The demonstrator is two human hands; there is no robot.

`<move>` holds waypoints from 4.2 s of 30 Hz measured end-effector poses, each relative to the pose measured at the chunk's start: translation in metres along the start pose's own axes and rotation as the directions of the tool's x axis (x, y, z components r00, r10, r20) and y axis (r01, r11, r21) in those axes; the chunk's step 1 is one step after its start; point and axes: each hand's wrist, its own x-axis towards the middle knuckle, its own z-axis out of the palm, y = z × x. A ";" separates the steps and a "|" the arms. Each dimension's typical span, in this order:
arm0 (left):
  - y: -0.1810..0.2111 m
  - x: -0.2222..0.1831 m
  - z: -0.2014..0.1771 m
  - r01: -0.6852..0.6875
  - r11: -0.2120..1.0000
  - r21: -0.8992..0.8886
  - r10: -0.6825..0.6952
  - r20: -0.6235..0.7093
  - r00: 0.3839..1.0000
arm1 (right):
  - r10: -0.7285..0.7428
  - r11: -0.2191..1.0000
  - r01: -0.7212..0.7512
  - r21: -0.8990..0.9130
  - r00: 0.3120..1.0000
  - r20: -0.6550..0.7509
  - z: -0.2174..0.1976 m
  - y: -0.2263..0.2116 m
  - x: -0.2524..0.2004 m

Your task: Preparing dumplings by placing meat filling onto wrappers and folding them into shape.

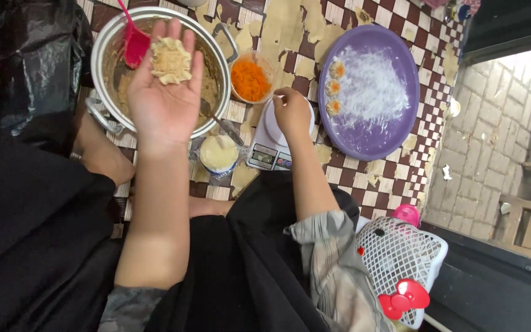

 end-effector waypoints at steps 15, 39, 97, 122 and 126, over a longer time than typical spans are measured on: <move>-0.027 0.044 -0.040 0.200 0.980 0.015 -0.199 0.191 0.961 | -0.385 0.830 0.431 -0.353 0.902 0.197 0.126 0.022 0.068; -0.036 0.037 -0.033 0.060 0.986 0.154 -0.080 0.129 0.988 | 0.011 0.822 -0.102 0.560 0.987 0.163 -0.007 -0.030 0.050; -0.101 0.013 -0.048 0.389 0.910 0.141 -0.397 0.033 0.917 | -0.770 0.636 0.756 -0.154 0.613 -0.175 -0.130 -0.128 -0.037; -0.100 0.025 -0.064 0.367 0.925 0.098 -0.365 -0.043 0.930 | -0.408 0.872 0.465 0.153 0.863 -0.297 -0.136 -0.084 -0.018; -0.081 0.029 -0.055 0.353 0.935 0.047 -0.350 -0.055 0.935 | -0.293 0.934 0.318 0.163 0.943 -0.159 -0.078 -0.026 0.022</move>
